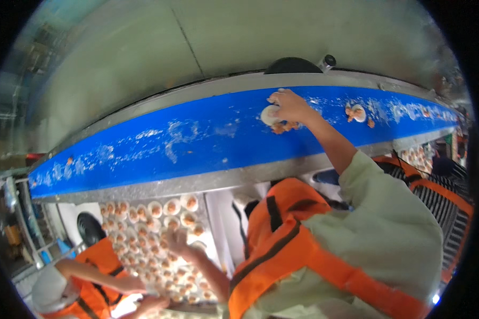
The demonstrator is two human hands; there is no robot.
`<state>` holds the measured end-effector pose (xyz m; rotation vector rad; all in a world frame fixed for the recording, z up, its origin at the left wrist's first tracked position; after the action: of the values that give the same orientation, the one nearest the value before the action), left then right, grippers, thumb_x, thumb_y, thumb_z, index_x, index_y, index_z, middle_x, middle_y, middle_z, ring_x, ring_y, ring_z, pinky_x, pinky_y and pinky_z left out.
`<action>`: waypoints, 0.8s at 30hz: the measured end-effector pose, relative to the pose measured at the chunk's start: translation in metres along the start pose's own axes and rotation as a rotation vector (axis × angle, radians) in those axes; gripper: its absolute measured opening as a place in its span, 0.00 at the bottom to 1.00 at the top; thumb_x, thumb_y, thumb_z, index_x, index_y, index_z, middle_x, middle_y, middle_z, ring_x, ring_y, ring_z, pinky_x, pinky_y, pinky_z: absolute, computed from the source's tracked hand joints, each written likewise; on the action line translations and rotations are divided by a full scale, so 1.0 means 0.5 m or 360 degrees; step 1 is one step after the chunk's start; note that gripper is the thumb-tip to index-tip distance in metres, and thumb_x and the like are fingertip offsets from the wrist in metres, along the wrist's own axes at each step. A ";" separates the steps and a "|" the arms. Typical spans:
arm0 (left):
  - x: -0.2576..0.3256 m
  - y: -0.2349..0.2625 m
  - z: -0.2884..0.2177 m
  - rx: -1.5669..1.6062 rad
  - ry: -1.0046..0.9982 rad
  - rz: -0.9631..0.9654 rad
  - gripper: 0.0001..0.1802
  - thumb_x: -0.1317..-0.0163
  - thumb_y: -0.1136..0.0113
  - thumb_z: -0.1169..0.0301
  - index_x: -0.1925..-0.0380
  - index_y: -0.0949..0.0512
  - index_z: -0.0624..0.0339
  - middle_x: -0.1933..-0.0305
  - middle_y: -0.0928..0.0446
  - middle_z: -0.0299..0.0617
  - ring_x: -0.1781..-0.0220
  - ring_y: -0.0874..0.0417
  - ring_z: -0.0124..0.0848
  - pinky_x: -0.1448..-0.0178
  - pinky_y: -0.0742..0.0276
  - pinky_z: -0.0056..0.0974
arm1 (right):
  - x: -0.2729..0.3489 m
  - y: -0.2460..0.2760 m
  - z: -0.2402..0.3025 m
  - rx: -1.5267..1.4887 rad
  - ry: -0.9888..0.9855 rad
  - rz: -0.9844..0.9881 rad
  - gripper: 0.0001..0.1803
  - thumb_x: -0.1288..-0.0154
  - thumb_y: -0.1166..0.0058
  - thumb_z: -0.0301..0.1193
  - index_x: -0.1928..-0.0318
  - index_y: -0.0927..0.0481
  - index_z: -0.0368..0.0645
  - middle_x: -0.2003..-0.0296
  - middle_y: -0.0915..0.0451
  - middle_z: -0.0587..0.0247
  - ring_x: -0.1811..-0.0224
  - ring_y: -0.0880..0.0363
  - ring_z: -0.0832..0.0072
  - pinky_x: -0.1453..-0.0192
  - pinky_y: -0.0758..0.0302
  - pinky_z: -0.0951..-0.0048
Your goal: The person repeatedly picks up small dough discs and filling portions from a blue conveyor belt, wraps the filling into the dough, and places the finished dumplings onto a metal tray. The worker maintains a steady rhythm while coordinating with a coworker on the same line.
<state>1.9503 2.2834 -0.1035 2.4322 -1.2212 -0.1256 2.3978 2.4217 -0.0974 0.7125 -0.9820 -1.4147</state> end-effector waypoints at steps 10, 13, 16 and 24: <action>0.181 -0.670 -0.246 -0.0932 -0.1477 0.1041 0.19 0.56 0.44 0.67 0.61 0.28 0.62 0.57 0.32 0.54 0.55 0.31 0.47 0.51 0.36 0.43 | 0.128 -0.005 -0.056 -0.0133 0.0341 -0.0033 0.12 0.58 0.44 0.28 0.70 0.29 0.41 0.64 0.31 0.58 0.56 0.34 0.62 0.58 0.33 0.66; 0.201 -0.700 -0.273 -0.1151 -0.1446 0.1142 0.15 0.59 0.44 0.68 0.68 0.27 0.63 0.65 0.30 0.53 0.60 0.31 0.47 0.54 0.36 0.44 | 0.142 -0.006 -0.093 -0.0226 0.0347 0.0011 0.12 0.59 0.44 0.27 0.70 0.30 0.40 0.65 0.30 0.57 0.58 0.32 0.62 0.60 0.32 0.67; 0.202 -0.711 -0.263 -0.1275 -0.1402 0.1134 0.12 0.63 0.42 0.69 0.74 0.26 0.61 0.68 0.27 0.51 0.62 0.28 0.46 0.56 0.33 0.43 | 0.147 0.014 -0.141 -0.0496 0.0209 0.0287 0.16 0.59 0.45 0.25 0.65 0.30 0.38 0.66 0.29 0.55 0.63 0.29 0.62 0.62 0.30 0.68; 0.220 -0.728 -0.203 -0.1109 -0.0793 0.1334 0.17 0.63 0.42 0.71 0.69 0.27 0.63 0.70 0.25 0.54 0.67 0.23 0.44 0.63 0.28 0.38 | 0.162 0.014 -0.242 -0.1954 -0.0160 0.0560 0.17 0.56 0.51 0.21 0.61 0.30 0.36 0.67 0.27 0.58 0.68 0.28 0.72 0.66 0.30 0.77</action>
<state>2.3161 2.4226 -0.1459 1.2034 -1.8976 -0.7796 2.4993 2.3242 -0.1354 -0.4255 -0.1508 -1.4230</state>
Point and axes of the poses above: each hand's wrist, its own x-axis away from the middle knuckle, its own y-axis out of the back of the hand, z = x × y, the point moved 5 cm from there along -x, towards the middle knuckle
